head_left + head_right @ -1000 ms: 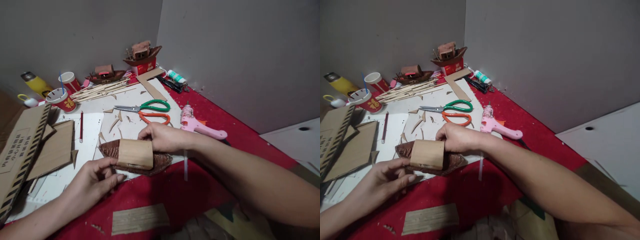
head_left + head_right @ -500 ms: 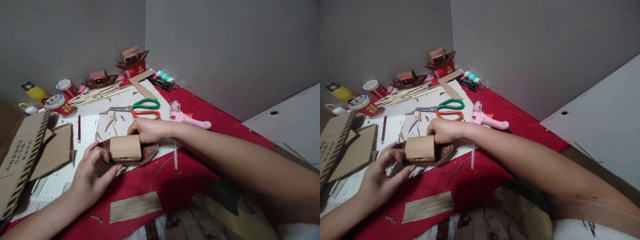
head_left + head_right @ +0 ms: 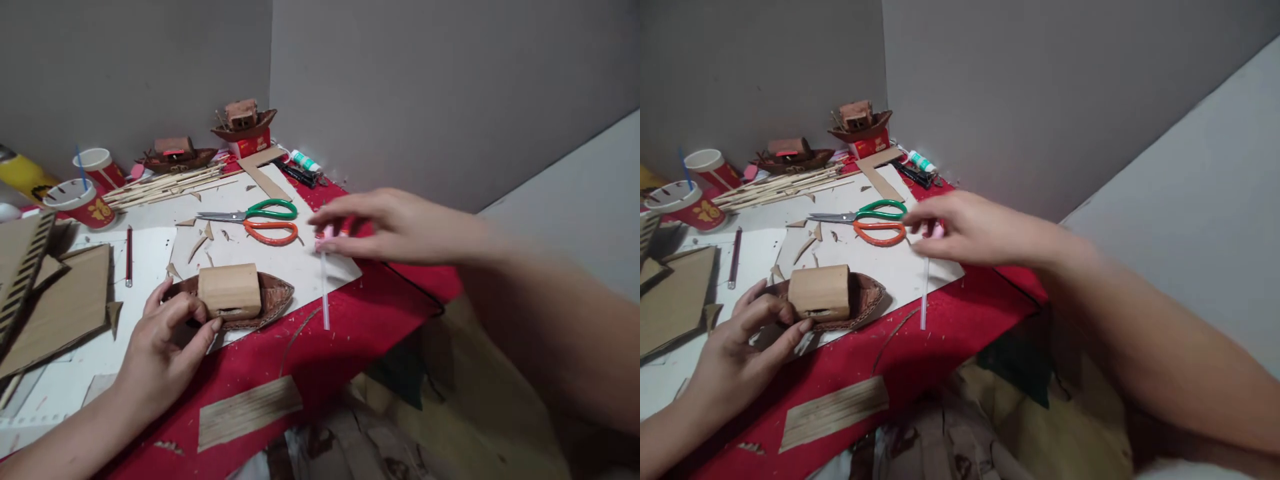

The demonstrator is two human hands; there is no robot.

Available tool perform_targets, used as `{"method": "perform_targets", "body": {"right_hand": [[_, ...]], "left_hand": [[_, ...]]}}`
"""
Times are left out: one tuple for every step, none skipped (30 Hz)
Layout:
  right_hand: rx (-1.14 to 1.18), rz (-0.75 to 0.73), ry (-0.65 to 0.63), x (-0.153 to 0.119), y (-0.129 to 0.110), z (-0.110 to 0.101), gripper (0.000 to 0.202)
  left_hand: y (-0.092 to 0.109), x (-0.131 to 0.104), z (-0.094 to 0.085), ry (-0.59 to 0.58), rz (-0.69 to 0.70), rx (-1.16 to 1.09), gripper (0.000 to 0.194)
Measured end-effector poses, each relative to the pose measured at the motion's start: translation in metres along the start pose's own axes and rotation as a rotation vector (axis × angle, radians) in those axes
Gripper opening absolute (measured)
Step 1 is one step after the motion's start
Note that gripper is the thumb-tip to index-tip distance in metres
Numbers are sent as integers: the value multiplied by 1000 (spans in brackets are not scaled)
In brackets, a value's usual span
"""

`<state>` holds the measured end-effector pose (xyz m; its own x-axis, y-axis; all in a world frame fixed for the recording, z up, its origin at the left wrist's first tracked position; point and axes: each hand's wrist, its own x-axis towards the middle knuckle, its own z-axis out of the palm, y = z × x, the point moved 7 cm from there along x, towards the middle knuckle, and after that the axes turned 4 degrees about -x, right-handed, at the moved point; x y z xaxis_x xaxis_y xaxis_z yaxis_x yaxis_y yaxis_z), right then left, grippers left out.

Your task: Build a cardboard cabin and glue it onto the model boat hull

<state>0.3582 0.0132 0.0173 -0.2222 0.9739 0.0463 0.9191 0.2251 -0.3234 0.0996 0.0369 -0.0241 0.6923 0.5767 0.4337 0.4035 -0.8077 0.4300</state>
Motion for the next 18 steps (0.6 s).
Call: {"method": "perform_targets", "body": {"right_hand": [[-108,61,21,-14,14,1,42],[-231,139,26,-25,28,5,44],[-322,200,-10,-34,41,15,43],[-372,210,-75,-40,49,28,40],[-411,190,-81,-43,53,37,37],[-456,196,-48,-44,57,43,35],[-489,195,-27,-43,60,49,35],[-522,199,1,-41,61,52,35],[-552,212,19,-39,62,54,37],[-575,227,23,-37,64,55,38],[-590,241,17,-35,65,56,38],[-595,254,6,-33,67,56,38],[-590,261,-13,-32,68,57,37],[-581,265,-33,-32,70,58,35],[-571,269,-47,-32,72,57,34],[-562,278,-41,-34,75,56,34],[-545,289,-19,-37,78,53,34],[-525,300,17,-41,82,49,35]], "left_hand": [[0,0,0,5,-3,1,15],[1,0,1,10,-4,2,15],[1,0,1,15,-9,2,15],[1,0,1,17,-14,1,15],[1,0,2,13,-22,-1,15],[0,0,3,12,-31,-4,14],[0,0,3,12,-40,-8,14],[-1,0,3,12,-48,-12,14],[-1,-1,3,11,-55,-15,14],[-1,-1,3,8,-58,-17,13],[-1,-1,3,3,-58,-18,13],[0,-2,3,-4,-54,-18,13],[0,-2,4,-10,-52,-16,13],[0,-3,4,-14,-54,-13,14],[-1,-3,4,-13,-56,-11,14],[-1,-3,4,-12,-62,-10,15],[-2,-4,4,-14,-71,-11,16],[-3,-4,5,-18,-76,-16,16]]}}
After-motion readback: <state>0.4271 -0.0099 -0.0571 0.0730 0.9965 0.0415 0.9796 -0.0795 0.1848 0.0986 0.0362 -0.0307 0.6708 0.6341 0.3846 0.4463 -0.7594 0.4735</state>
